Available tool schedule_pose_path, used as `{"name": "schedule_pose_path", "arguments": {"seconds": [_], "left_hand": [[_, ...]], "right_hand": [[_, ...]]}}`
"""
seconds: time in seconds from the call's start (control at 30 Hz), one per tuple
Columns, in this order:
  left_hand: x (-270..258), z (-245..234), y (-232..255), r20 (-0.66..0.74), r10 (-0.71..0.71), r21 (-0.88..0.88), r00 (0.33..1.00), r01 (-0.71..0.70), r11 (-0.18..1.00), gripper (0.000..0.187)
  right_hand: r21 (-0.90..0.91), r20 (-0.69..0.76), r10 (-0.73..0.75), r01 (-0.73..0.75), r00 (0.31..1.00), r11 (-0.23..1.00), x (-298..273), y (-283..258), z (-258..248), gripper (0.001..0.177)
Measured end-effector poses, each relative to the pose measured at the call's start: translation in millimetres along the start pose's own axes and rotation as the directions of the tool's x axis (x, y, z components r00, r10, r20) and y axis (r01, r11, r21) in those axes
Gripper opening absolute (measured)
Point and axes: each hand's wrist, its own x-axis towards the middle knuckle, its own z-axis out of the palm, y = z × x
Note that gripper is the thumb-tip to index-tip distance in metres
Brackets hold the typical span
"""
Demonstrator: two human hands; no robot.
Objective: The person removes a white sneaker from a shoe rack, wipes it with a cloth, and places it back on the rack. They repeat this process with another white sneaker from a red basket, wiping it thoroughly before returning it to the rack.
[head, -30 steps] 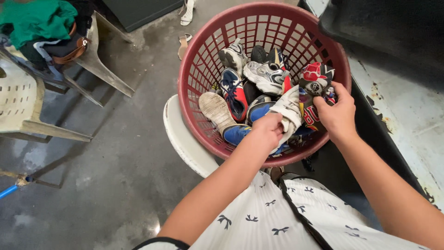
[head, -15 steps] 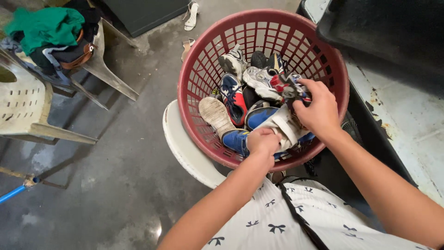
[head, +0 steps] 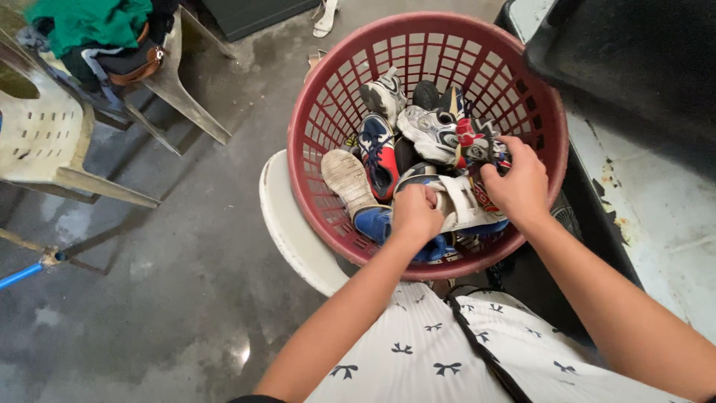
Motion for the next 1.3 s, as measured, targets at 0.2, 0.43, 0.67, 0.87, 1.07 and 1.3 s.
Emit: {"name": "schedule_pose_path", "arguments": {"seconds": [0.2,0.43,0.67,0.87,1.07,1.3], "left_hand": [[7,6,32,0.058,-0.462,-0.379,0.885,0.448,0.810,0.027],[-22,15,28,-0.136,-0.360,-0.307,0.923,0.306,0.901,0.022],[-29,33,9,-0.049,-0.169,-0.524,0.984,0.119,0.844,0.017],[26,10,32,0.473,-0.398,-0.560,0.786,0.617,0.553,0.020],[36,11,35,0.756,-0.401,-0.478,0.518,0.855,0.204,0.025],[16,19,40,0.693,-0.481,-0.445,0.537,0.843,0.301,0.027]], "right_hand": [[0.029,0.009,0.009,-0.009,1.000,1.000,2,3,0,0.049],[-0.023,-0.040,-0.034,0.033,0.999,0.999,-6,2,5,0.047],[-0.029,-0.149,-0.102,0.099,0.984,0.995,-19,-1,5,0.045],[0.181,-0.149,-0.080,0.107,0.986,0.978,-13,17,0,0.045],[0.208,-0.151,-0.033,0.064,0.988,0.976,-14,23,-2,0.044],[0.576,0.006,0.132,-0.111,0.991,0.810,-11,15,-32,0.044]]}}
